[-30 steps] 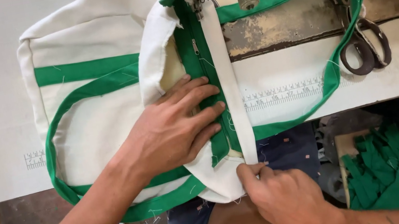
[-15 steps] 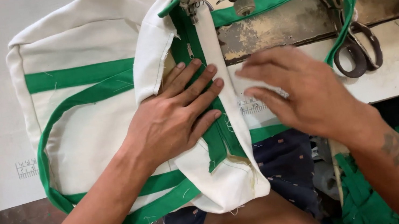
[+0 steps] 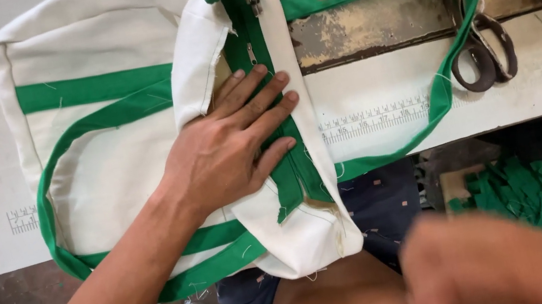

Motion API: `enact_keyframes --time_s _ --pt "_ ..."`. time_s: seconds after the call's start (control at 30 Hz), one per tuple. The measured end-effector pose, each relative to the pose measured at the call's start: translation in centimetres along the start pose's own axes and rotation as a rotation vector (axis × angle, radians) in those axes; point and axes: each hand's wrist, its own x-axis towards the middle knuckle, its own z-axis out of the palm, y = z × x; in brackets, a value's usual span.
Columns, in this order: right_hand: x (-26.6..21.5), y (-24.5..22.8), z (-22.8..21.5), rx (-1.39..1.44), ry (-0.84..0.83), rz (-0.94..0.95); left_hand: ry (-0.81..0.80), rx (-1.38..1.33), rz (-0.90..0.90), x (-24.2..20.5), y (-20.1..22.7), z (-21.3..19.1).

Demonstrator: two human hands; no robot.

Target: Sewing green fabric handles and trim onto a white canvas bag using an industrial sewing machine.

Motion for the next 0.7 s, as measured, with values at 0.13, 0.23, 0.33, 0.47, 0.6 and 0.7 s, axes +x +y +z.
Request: enact_keyframes --time_s 0.13,0.23,0.33,0.47,0.6,0.7 --pt "-6.1 -1.1 -5.8 0.31 1.503 -1.011 -0.006 -0.025 -0.019 0.0 0.3 -0.2" --pt "-4.5 -1.7 -7.2 0.288 1.616 -0.921 0.01 -0.05 -0.016 0.8 1.6 -1.6" --pt "-4.9 0.1 -6.8 0.387 1.74 -0.951 0.0 -0.123 -0.017 1.5 3.8 -2.8" --pt "-1.4 7.7 -6.1 0.445 2.143 -0.631 0.008 0.053 0.157 1.5 4.5 -1.5" --pt "0.0 11.8 -8.3 0.528 1.813 -0.362 0.076 0.142 0.233 0.8 7.2 -2.8" --pt "1.7 12.5 -8.2 0.364 1.713 -0.367 0.124 -0.009 0.211 -0.5 9.0 -4.2"
